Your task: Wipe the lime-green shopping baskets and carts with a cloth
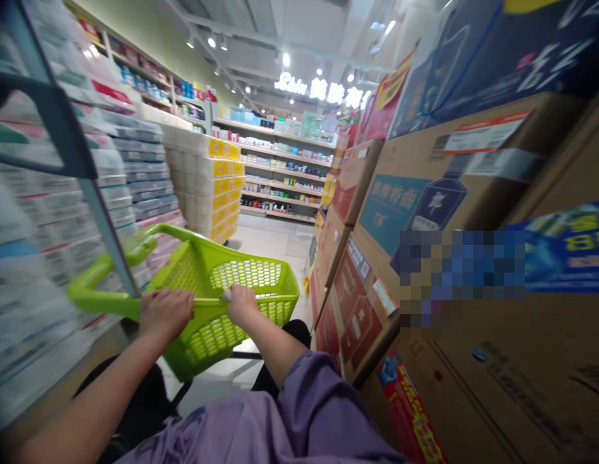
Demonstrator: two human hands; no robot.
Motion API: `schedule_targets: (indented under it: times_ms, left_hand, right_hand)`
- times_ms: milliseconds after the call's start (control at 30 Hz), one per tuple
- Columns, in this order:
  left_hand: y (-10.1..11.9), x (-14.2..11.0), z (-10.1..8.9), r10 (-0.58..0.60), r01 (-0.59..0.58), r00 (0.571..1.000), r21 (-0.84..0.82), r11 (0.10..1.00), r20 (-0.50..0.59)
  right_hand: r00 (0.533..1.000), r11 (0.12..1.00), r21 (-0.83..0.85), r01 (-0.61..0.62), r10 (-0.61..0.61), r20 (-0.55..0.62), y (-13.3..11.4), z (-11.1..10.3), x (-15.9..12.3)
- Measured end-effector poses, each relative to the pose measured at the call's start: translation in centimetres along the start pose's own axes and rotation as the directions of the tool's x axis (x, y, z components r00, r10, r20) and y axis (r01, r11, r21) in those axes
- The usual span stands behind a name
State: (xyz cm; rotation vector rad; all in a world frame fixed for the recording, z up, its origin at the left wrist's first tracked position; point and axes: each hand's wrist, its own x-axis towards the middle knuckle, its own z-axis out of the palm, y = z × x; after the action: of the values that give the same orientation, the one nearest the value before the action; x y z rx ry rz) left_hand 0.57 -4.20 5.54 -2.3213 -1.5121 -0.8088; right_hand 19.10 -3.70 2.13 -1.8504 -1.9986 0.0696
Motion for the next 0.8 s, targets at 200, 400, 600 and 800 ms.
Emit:
schedule_targets:
  times_ms: [200, 400, 600, 800]
  left_hand:
    - [0.5, -0.6, -0.7, 0.011, -0.023, 0.998, 0.224, 0.974, 0.059]
    - [0.3, -0.8, -0.2, 0.006, -0.011, 1.000, 0.184, 0.983, 0.025]
    - [0.6, -0.3, 0.3, -0.022, 0.018, 1.000, 0.214, 0.977, 0.020]
    - [-0.7, -1.4, 0.7, 0.078, -0.084, 0.996, 0.178, 0.980, 0.043]
  right_hand:
    - [0.945, 0.945, 0.036, 0.326, -0.324, -0.047, -4.9, 2.8, -1.2]
    - [0.989, 0.991, -0.074, 0.114, -0.120, -0.086, 4.5, 2.9, -3.7]
    - [0.988, 0.995, 0.007, -0.100, 0.101, -0.114, 4.1, 2.6, -2.7]
    - [0.938, 0.922, 0.187, 0.340, -0.316, -0.144, -4.0, 4.3, -1.3]
